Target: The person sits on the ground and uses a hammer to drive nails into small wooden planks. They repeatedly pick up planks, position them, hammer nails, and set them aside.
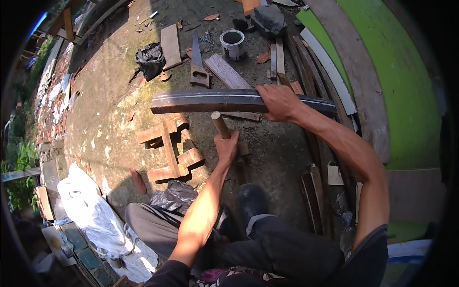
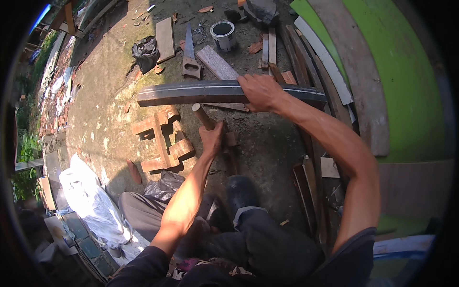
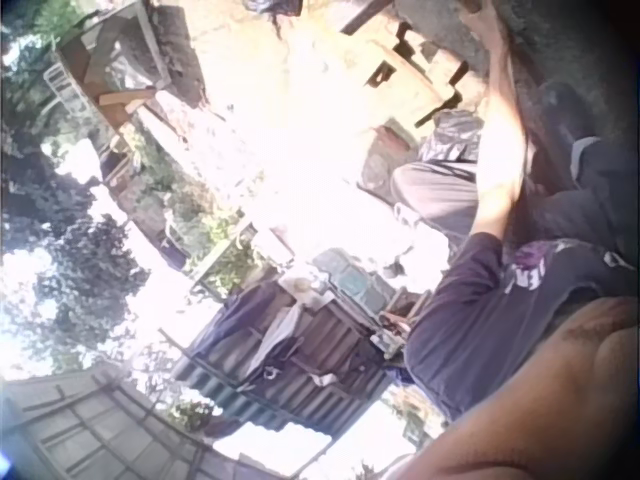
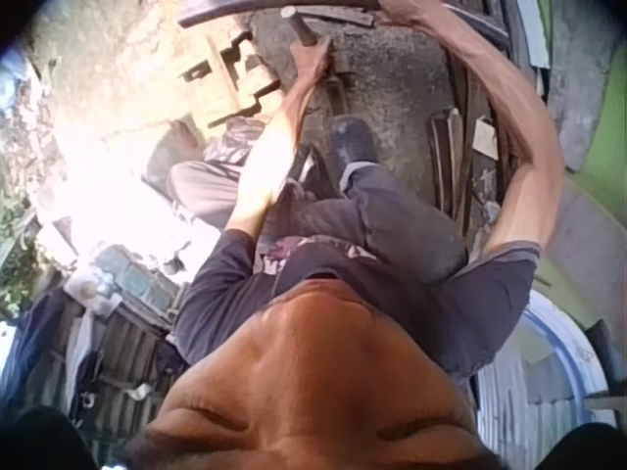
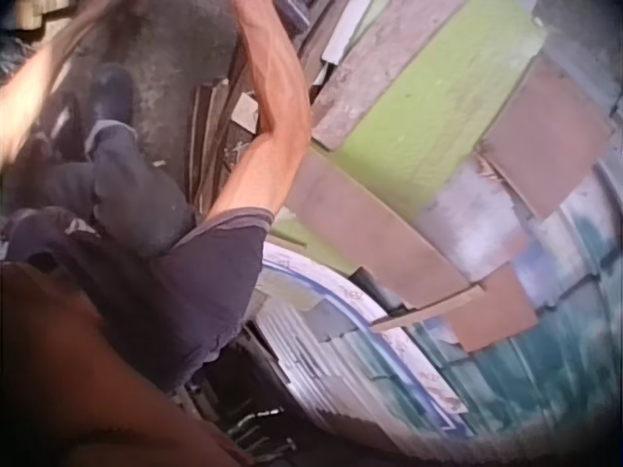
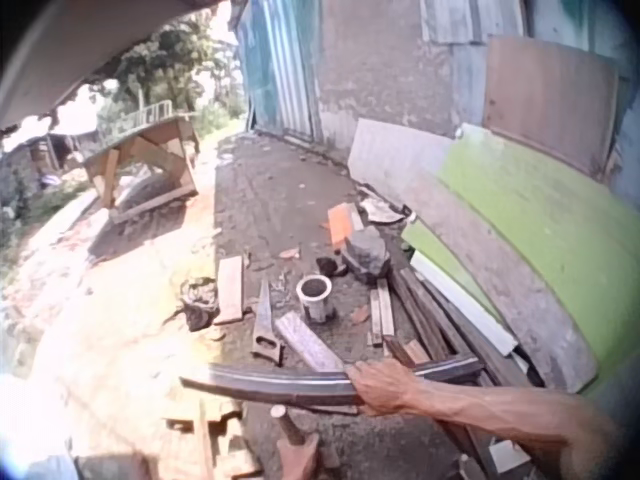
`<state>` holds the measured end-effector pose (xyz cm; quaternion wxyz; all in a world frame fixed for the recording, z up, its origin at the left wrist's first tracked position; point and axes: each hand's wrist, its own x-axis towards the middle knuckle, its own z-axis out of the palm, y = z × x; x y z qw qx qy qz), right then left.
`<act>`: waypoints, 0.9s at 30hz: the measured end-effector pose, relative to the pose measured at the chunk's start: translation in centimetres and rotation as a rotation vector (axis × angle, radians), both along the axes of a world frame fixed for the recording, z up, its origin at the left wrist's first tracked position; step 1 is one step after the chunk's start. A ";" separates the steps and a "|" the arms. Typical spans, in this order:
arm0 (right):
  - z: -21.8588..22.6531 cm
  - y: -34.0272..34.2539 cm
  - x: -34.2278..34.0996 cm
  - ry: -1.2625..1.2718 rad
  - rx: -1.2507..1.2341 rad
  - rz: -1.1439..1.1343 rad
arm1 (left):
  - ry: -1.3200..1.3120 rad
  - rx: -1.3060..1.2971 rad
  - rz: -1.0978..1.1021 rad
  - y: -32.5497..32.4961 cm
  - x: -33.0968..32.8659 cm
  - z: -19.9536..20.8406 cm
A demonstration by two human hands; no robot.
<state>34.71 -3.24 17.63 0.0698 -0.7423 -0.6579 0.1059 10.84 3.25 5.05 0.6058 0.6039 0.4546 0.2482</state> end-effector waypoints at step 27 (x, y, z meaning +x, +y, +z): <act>0.3 -0.5 2.5 -0.165 0.006 0.042 | -0.086 0.039 -0.032 -1.2 -0.5 -0.1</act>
